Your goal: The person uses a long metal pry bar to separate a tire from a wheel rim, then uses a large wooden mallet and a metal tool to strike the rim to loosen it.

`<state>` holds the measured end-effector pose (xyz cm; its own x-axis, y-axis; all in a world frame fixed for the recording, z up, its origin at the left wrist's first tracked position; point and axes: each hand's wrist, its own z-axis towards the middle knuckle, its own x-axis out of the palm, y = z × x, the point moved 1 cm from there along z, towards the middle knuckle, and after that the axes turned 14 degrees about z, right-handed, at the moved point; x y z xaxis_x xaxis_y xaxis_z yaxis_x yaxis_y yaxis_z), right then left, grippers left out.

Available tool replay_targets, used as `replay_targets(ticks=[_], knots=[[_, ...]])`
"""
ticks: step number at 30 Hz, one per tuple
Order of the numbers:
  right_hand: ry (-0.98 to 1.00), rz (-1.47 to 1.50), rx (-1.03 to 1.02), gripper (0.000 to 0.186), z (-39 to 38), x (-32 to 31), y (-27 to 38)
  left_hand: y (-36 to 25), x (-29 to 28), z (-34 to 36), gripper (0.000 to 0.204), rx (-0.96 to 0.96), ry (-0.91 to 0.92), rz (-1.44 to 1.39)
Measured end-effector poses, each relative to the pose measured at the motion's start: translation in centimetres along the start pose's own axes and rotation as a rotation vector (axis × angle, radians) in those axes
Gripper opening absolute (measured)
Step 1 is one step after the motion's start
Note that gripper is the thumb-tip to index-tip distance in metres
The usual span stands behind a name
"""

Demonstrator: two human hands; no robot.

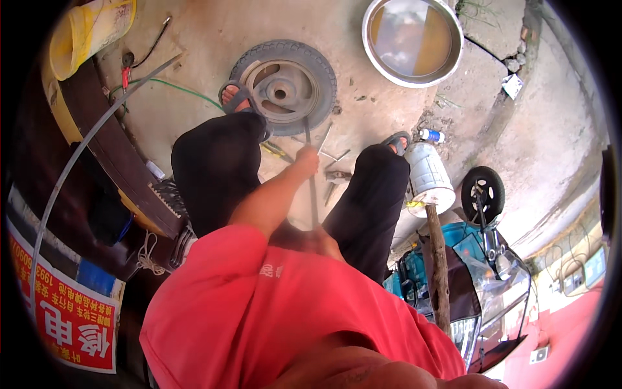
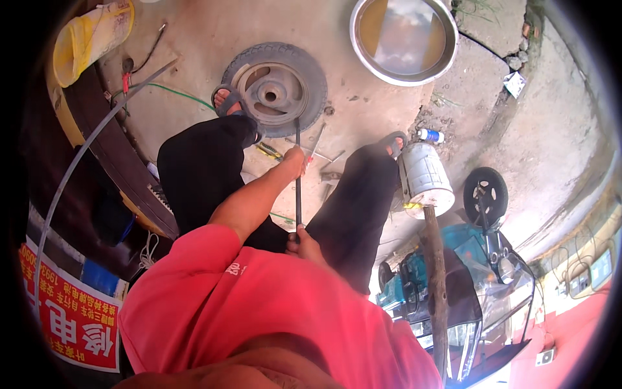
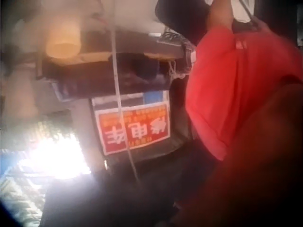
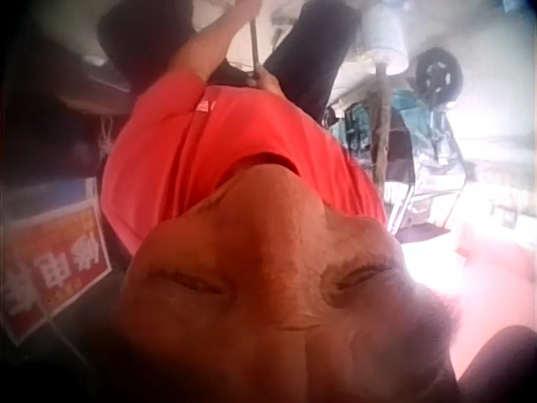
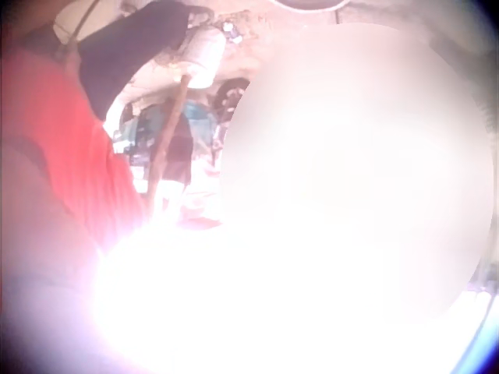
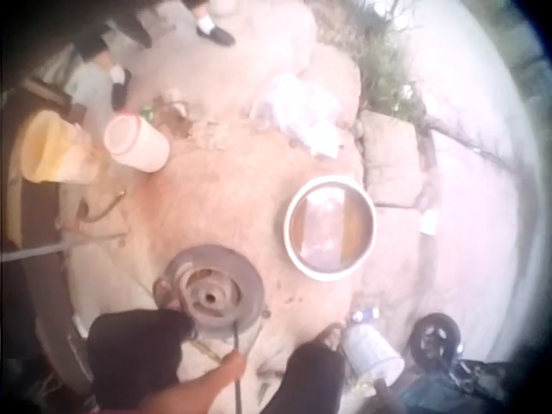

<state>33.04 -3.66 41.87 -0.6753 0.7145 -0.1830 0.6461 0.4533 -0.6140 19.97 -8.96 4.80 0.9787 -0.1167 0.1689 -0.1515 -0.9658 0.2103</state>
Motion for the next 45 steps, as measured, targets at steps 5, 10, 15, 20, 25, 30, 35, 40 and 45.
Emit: replay_targets(ticks=[5,10,15,20,25,30,35,40,45], knots=[[-0.025,0.052,0.008,0.040,-0.6,-1.6,1.0,-2.0,3.8,-0.6,0.035,-0.064,-0.024,-0.183],[0.046,0.038,-0.120,0.034,-3.9,0.7,2.6,-6.3,3.7,-7.5,0.036,-0.051,-0.123,-0.322],[0.019,-0.027,-0.207,0.029,-5.7,4.6,5.1,-8.3,3.8,-17.2,0.048,-0.173,0.175,-0.507],[-0.080,-0.043,-0.336,0.016,-6.3,10.2,1.9,-7.6,2.1,-27.3,0.040,-0.238,0.387,-0.433],[-0.151,-0.072,-0.394,0.018,-5.1,13.3,-0.2,-8.9,-0.6,-31.8,0.030,-0.154,0.239,-0.189],[-0.137,-0.073,-0.400,0.024,-4.1,15.9,-2.1,-7.4,-2.8,-29.2,0.030,-0.113,0.299,-0.257],[-0.066,0.071,-0.382,0.020,-3.0,13.6,-2.9,-9.2,-1.6,-32.0,0.033,-0.169,0.202,-0.170],[0.064,0.244,-0.351,0.014,-4.8,12.1,-3.8,-8.1,-0.9,-27.5,0.023,-0.247,0.237,-0.242],[0.132,0.416,-0.276,0.003,-3.9,9.5,-3.9,-7.6,0.0,-22.9,0.012,-0.343,0.125,-0.407]])
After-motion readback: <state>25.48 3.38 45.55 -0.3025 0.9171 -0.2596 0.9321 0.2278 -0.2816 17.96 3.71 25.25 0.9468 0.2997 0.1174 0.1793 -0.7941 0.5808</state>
